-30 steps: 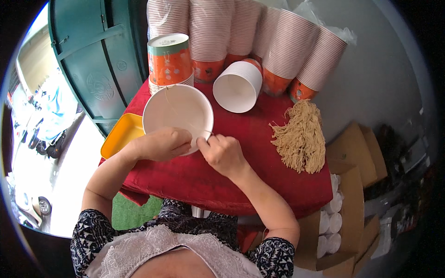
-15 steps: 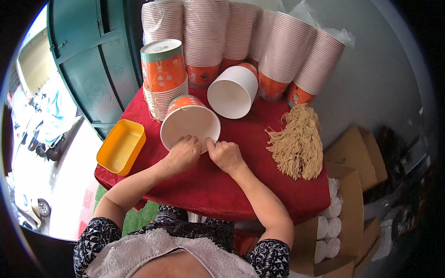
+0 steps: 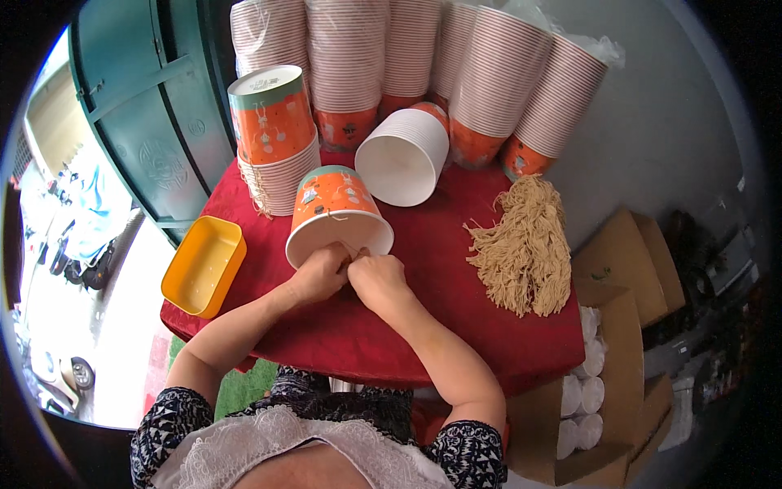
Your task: Attaching elastic carrying strings to decorative paper buckets for packaging.
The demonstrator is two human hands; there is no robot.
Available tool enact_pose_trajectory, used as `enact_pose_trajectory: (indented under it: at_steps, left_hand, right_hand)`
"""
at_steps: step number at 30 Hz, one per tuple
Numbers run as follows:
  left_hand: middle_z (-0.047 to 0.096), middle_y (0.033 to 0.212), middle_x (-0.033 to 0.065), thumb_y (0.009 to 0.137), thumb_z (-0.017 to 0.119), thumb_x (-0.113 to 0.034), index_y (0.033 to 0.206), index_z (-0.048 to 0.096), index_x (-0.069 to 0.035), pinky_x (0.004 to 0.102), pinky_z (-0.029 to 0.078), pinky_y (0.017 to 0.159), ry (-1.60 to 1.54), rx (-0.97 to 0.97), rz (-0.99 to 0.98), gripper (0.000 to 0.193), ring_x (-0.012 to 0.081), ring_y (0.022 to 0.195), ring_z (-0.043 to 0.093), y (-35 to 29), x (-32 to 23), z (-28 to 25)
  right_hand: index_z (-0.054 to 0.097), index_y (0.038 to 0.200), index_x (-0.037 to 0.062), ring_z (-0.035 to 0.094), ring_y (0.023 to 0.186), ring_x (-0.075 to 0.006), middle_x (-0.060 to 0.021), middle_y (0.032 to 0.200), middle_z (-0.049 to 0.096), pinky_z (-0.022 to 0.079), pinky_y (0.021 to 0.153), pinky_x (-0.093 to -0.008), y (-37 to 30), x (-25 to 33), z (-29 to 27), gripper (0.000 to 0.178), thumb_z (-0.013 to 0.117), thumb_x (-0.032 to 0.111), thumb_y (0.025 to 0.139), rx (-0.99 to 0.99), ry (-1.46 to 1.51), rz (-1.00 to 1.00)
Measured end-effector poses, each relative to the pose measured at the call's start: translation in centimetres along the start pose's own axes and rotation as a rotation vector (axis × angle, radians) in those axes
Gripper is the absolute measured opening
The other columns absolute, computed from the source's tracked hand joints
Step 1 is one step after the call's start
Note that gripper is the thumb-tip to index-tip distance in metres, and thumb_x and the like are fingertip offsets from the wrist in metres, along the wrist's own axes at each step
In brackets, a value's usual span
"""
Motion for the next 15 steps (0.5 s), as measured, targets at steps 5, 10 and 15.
enact_pose_trajectory:
  at_steps: [5,10,15]
  left_hand:
    - [0.063,0.073,0.0179,0.084,0.058,-0.011,0.083,0.063,0.004,0.0375,0.049,0.066,-0.168,-0.035,-0.097,0.016,0.0264,0.068,0.061,0.4,1.2,-0.1]
    - [0.063,0.072,0.0161,0.087,0.055,-0.012,0.08,0.062,0.005,0.0366,0.049,0.062,-0.196,-0.043,-0.123,0.019,0.0227,0.066,0.06,0.9,2.2,0.3]
    - [0.063,0.073,0.0116,0.09,0.056,-0.014,0.081,0.063,0.004,0.0328,0.049,0.056,-0.321,0.076,-0.331,0.021,0.0167,0.064,0.06,0.8,2.4,0.2]
  right_hand:
    - [0.063,0.096,-0.001,0.069,0.062,-0.0321,-0.0162,0.066,0.067,0.055,0.054,-0.0438,-0.2,-0.9,-0.2,0.018,0.059,0.003,0.078,-0.129,0.12,-0.03]
    - [0.059,0.092,0.0019,0.065,0.061,-0.037,-0.019,0.063,0.063,0.052,0.054,-0.0474,-0.1,-2.1,-0.2,0.012,0.056,0.004,0.081,-0.202,0.229,-0.071]
    - [0.059,0.08,0.0047,0.067,0.06,-0.0346,-0.0172,0.063,0.063,0.053,0.054,-0.0456,-0.2,-2.4,-1.0,0.005,0.056,0.006,0.083,-0.254,0.292,-0.105]
Point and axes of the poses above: each hand's wrist, its own y-axis towards the middle knuckle, its own z-axis out of the palm, x = y × z, the point moved 5 cm from there along y, towards the middle knuckle
